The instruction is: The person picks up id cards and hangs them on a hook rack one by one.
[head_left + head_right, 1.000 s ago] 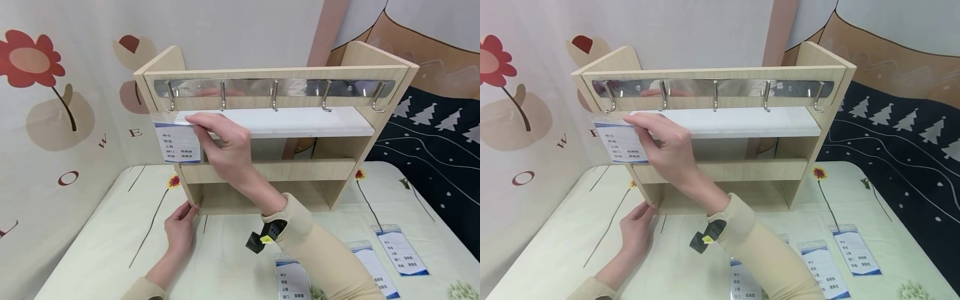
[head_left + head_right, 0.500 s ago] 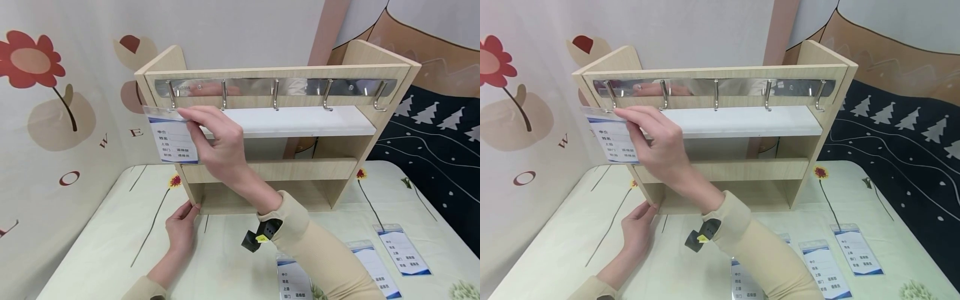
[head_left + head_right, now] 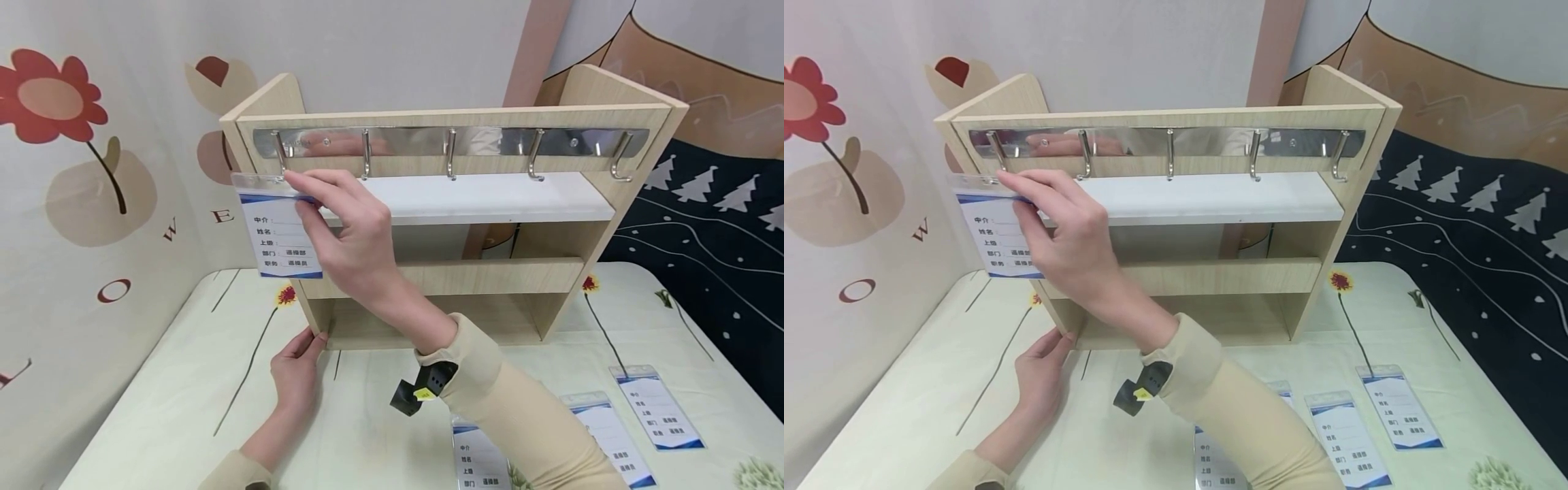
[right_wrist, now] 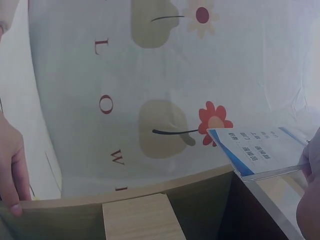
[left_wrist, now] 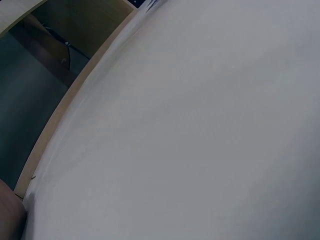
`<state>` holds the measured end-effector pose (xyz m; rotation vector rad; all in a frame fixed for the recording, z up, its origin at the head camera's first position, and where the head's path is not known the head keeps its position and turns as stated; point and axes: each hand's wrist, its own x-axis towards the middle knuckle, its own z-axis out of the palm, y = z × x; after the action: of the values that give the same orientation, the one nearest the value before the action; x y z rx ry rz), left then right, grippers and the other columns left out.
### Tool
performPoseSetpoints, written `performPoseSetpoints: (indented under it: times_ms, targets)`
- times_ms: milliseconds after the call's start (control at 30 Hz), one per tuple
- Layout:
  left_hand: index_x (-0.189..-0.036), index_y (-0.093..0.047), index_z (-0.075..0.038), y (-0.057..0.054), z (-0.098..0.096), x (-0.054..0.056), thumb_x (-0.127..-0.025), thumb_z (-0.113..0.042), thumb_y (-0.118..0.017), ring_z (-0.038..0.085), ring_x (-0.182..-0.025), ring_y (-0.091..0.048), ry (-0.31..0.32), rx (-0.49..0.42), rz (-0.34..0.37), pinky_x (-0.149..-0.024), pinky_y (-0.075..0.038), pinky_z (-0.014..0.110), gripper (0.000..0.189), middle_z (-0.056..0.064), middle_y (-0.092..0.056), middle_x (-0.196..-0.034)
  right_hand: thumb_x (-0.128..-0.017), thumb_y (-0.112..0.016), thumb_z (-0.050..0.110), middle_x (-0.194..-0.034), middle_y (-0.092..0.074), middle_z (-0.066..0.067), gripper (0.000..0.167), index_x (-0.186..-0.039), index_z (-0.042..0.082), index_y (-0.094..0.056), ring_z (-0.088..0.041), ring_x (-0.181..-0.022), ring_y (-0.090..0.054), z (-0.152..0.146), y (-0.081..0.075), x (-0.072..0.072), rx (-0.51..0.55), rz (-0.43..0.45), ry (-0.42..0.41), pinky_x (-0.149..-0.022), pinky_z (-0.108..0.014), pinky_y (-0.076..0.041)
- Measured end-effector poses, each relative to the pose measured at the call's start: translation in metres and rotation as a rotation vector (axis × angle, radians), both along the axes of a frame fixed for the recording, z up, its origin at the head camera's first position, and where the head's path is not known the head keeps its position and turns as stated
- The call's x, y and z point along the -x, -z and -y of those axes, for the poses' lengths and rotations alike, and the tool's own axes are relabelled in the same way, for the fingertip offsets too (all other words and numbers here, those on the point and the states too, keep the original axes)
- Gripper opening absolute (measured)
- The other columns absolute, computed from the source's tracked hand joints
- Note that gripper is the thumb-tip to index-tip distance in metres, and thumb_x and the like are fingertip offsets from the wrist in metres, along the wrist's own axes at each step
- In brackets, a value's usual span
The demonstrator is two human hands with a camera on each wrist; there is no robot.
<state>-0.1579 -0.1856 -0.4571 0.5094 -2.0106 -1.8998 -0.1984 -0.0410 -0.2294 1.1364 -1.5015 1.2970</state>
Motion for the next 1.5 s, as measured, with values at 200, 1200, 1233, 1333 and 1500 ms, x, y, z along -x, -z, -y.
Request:
performPoseSetpoints:
  times_ms: [200,1200,1233,1333,1500]
  targets:
    - [-0.136,-0.065,0.0,0.001,0.0,0.001,-0.099,-0.01,-0.07,-0.002,-0.096,-0.067,0.016,-0.002,0.017,-0.084,-0.054,0.013,0.039,0.021,-0.066,-0.131,-0.095,-0.066,-0.008,-0.111,-0.07,-0.018,0.025,-0.119,-0.01,-0.071,-0.017,-0.099,-0.066,-0.001,0.0,-0.005,-0.006,0.056,0.012,-0.077,-0.022,-0.054]
    - [-0.14,-0.063,-0.005,0.003,0.001,0.001,-0.1,-0.018,-0.07,0.028,-0.121,-0.064,0.045,0.006,0.032,-0.087,-0.053,0.017,0.042,0.017,-0.064,-0.136,-0.093,-0.064,-0.014,-0.113,-0.066,-0.02,0.031,-0.124,-0.013,-0.067,-0.019,-0.098,-0.068,0.001,-0.01,-0.021,-0.001,0.308,-0.039,-0.086,-0.02,-0.057]
    - [-0.14,-0.063,-0.005,0.004,0.002,0.001,-0.1,-0.018,-0.07,0.028,-0.121,-0.064,0.044,0.008,0.032,-0.087,-0.053,0.017,0.042,0.017,-0.064,-0.136,-0.093,-0.063,-0.014,-0.113,-0.066,-0.02,0.031,-0.124,-0.013,-0.067,-0.018,-0.098,-0.068,0.001,-0.011,-0.021,0.001,0.316,-0.042,-0.087,-0.021,-0.057]
    - [-0.139,-0.064,-0.005,0.003,0.003,0.001,-0.1,-0.018,-0.07,0.028,-0.122,-0.064,0.044,0.013,0.025,-0.087,-0.053,0.016,0.042,0.017,-0.064,-0.136,-0.094,-0.063,-0.014,-0.114,-0.065,-0.02,0.031,-0.124,-0.012,-0.067,-0.017,-0.101,-0.068,0.001,-0.012,-0.022,-0.001,0.348,-0.05,-0.09,-0.02,-0.056]
    - [-0.139,-0.064,-0.004,0.002,0.004,0.001,-0.1,-0.017,-0.071,0.029,-0.121,-0.064,0.037,0.011,0.028,-0.086,-0.054,0.015,0.042,0.017,-0.064,-0.135,-0.094,-0.064,-0.013,-0.115,-0.065,-0.018,0.032,-0.125,-0.011,-0.067,-0.014,-0.103,-0.067,0.001,-0.016,-0.024,-0.018,0.408,-0.05,-0.092,-0.018,-0.054]
